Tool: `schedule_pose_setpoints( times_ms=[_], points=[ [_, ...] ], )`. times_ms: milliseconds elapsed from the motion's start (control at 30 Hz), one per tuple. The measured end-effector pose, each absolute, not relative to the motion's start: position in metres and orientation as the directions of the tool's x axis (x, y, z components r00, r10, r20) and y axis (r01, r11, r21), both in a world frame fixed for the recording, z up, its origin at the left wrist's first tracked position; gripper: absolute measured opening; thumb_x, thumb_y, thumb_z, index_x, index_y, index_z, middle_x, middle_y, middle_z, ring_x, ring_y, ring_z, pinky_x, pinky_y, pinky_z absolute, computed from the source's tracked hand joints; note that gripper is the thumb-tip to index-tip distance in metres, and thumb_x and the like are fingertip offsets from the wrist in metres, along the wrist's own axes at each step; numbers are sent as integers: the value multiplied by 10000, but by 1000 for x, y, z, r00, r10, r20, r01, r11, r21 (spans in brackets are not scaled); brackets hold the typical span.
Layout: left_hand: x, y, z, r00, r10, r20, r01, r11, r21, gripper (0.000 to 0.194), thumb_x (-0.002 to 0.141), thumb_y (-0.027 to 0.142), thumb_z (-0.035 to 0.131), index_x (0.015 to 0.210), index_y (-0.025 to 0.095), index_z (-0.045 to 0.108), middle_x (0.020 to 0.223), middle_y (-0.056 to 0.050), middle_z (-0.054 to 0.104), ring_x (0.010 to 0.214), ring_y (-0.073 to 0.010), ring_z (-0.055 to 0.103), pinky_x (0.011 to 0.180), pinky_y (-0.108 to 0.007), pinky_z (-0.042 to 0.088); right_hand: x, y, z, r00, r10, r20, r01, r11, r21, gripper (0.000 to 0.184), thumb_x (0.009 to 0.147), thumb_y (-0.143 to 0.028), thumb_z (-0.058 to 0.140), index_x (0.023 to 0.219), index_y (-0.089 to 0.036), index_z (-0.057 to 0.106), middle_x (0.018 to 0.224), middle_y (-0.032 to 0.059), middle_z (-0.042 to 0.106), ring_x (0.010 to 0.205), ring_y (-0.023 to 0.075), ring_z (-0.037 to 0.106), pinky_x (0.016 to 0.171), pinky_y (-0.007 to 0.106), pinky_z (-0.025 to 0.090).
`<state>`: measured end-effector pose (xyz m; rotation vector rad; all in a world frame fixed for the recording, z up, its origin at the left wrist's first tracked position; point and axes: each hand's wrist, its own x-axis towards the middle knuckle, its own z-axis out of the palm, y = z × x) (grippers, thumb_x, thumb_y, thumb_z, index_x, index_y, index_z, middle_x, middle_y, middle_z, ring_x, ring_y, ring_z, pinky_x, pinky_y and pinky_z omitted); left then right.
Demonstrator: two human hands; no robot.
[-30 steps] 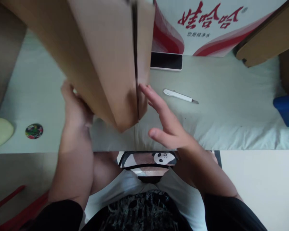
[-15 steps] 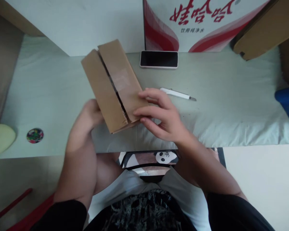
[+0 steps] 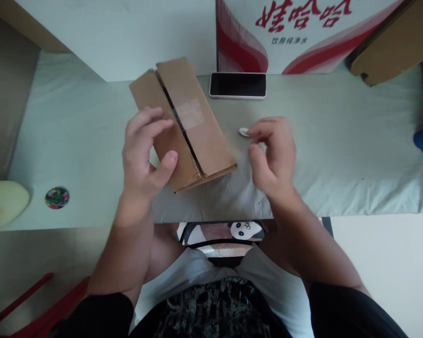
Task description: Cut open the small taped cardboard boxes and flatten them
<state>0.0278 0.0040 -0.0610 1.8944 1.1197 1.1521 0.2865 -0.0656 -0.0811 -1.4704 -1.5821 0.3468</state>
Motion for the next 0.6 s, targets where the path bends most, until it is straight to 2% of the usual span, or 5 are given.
schedule_pose_setpoints(
  times_ms=[67,167,267,367,600],
  points=[
    [26,3,-62,235,911,339,336,-403,851,549,821,754,769,1151,317,732,1385,-108,673,1519,-420,470,1332,-631,332,302,-57,-90,232,876,422,749,115,-652,165,870,-269,554,1001,-253,654,993,98,646,946,293,640,892,528,579],
    [24,3,-66,260,894,365,347,-439,829,538,859,770,720,1141,312,719,1400,-108,671,1533,-411,457,1334,-633,331,322,-44,-108,230,951,206,885,-117,-451,373,779,-213,614,1130,-174,734,1081,168,689,1052,365,660,967,585,562],
    [21,4,-72,306,852,425,367,-517,773,539,910,780,643,1173,314,703,1431,-106,661,1533,-395,467,1336,-627,336,331,-40,-118,283,959,18,919,-266,-290,506,821,-215,608,1299,-115,741,1235,232,682,1128,407,667,971,577,557],
    [18,8,-78,354,807,473,408,-588,698,542,952,761,586,1257,323,676,1466,-101,649,1526,-382,482,1336,-625,345,328,-41,-113,320,945,-63,924,-326,-201,445,887,-211,546,1266,-141,769,1196,205,713,1024,349,694,899,490,553],
    [31,-5,-81,377,746,549,465,-665,585,413,1037,560,554,1354,303,623,1502,-108,637,1524,-370,497,1321,-630,363,325,-27,-63,326,934,150,857,-225,-464,284,949,-331,549,1107,-187,736,907,112,706,853,249,634,810,362,485]
  ],
)
